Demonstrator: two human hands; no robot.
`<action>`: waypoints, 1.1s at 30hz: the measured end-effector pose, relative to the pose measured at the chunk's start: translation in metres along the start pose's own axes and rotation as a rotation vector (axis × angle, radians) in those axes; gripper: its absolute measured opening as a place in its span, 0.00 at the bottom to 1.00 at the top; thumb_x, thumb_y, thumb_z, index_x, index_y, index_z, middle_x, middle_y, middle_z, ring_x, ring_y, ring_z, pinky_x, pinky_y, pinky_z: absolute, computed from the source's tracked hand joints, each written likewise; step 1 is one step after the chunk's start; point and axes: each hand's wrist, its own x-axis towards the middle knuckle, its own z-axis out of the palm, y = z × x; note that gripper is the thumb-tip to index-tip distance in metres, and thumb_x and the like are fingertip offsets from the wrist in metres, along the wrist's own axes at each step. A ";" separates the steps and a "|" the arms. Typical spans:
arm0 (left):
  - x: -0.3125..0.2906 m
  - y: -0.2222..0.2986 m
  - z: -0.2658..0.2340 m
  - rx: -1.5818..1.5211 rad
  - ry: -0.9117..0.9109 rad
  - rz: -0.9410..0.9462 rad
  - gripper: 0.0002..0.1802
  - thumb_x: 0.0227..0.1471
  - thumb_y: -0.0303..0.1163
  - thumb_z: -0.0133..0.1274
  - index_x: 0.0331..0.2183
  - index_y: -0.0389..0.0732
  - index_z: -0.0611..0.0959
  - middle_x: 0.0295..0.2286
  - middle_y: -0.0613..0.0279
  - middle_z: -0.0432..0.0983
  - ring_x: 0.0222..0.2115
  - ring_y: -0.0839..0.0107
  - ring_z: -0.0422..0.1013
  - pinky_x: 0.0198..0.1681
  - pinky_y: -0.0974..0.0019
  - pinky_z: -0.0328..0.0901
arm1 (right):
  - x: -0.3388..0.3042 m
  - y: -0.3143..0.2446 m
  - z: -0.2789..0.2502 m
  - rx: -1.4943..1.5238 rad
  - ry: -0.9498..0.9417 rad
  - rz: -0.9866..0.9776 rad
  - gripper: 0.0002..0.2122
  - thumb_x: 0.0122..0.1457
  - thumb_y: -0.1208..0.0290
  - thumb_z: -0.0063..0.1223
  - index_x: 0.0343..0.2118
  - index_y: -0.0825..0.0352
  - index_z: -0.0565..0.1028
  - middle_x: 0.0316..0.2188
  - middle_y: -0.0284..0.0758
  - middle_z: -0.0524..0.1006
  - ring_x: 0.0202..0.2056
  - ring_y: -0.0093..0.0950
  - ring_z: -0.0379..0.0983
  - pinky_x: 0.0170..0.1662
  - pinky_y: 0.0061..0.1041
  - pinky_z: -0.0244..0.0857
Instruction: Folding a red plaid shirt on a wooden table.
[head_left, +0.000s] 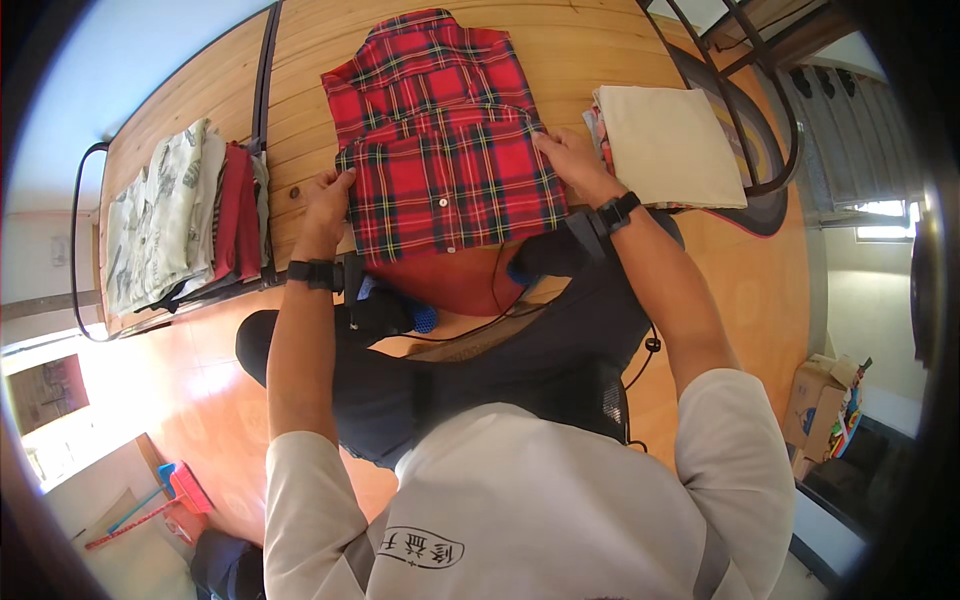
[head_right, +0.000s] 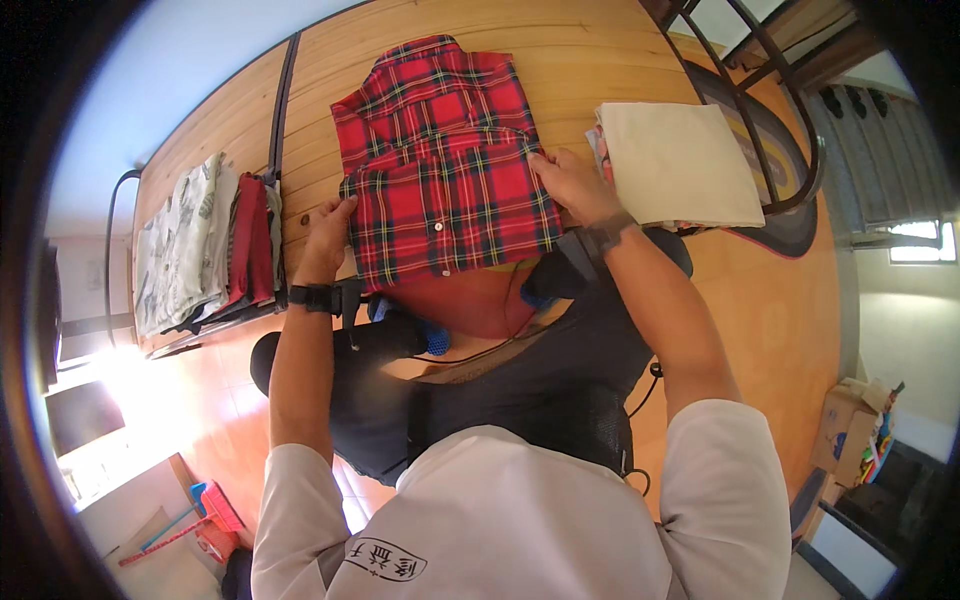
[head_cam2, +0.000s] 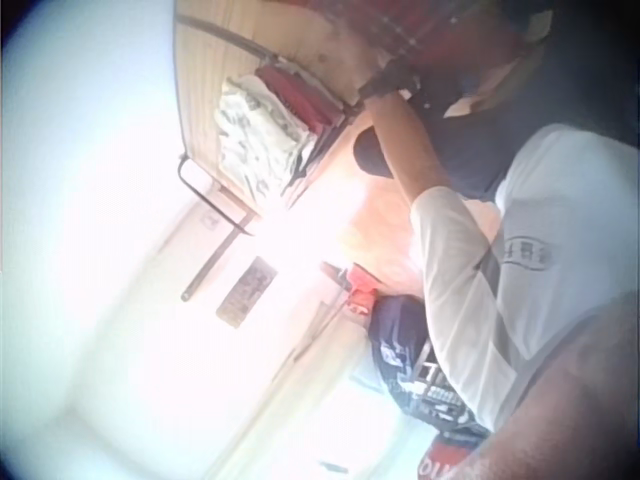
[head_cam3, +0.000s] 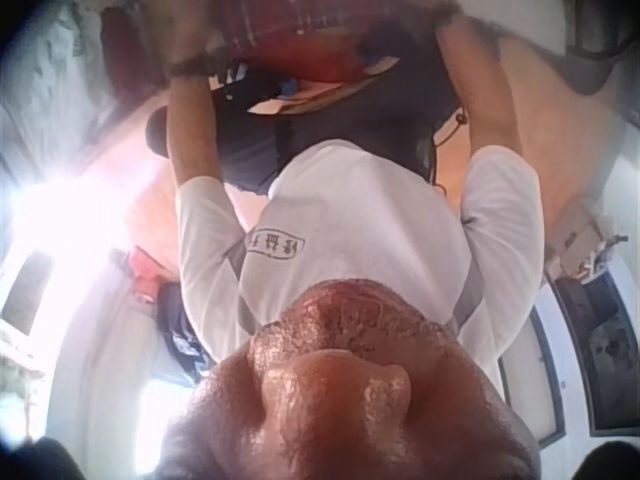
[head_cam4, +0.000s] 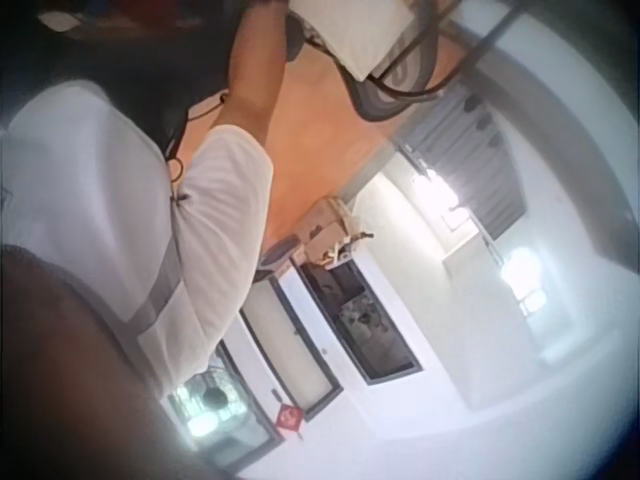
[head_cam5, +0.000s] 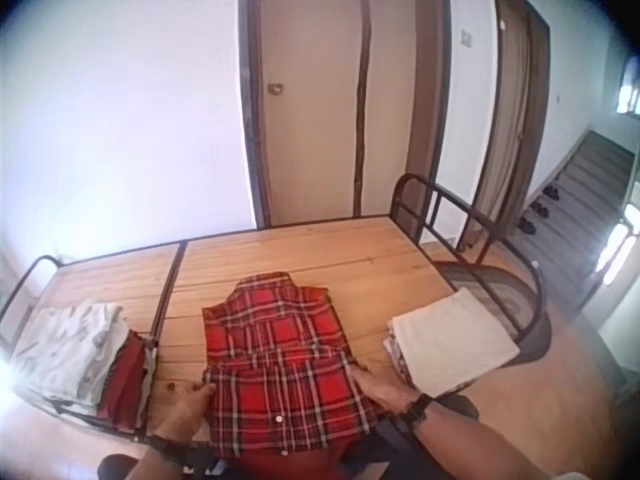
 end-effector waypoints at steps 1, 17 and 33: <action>-0.002 -0.002 -0.010 0.001 0.015 -0.010 0.05 0.57 0.28 0.56 0.34 0.36 0.81 0.28 0.65 0.79 0.25 0.76 0.72 0.29 0.71 0.68 | -0.004 -0.028 0.009 -0.033 -0.046 0.031 0.21 0.66 0.54 0.48 0.38 0.72 0.77 0.30 0.35 0.78 0.33 0.27 0.73 0.39 0.29 0.65; -0.014 0.012 0.007 -0.079 0.115 -0.039 0.11 0.59 0.28 0.54 0.42 0.34 0.76 0.34 0.58 0.78 0.33 0.71 0.75 0.37 0.67 0.72 | -0.009 -0.043 0.011 0.151 -0.079 0.099 0.15 0.66 0.66 0.47 0.44 0.76 0.75 0.33 0.36 0.78 0.34 0.25 0.74 0.38 0.26 0.68; -0.057 0.063 0.028 0.831 0.281 0.556 0.27 0.52 0.35 0.62 0.48 0.30 0.73 0.46 0.42 0.71 0.51 0.49 0.66 0.57 0.49 0.60 | -0.008 -0.042 0.000 0.053 0.007 0.043 0.15 0.63 0.64 0.52 0.40 0.75 0.76 0.31 0.42 0.79 0.33 0.32 0.76 0.38 0.32 0.68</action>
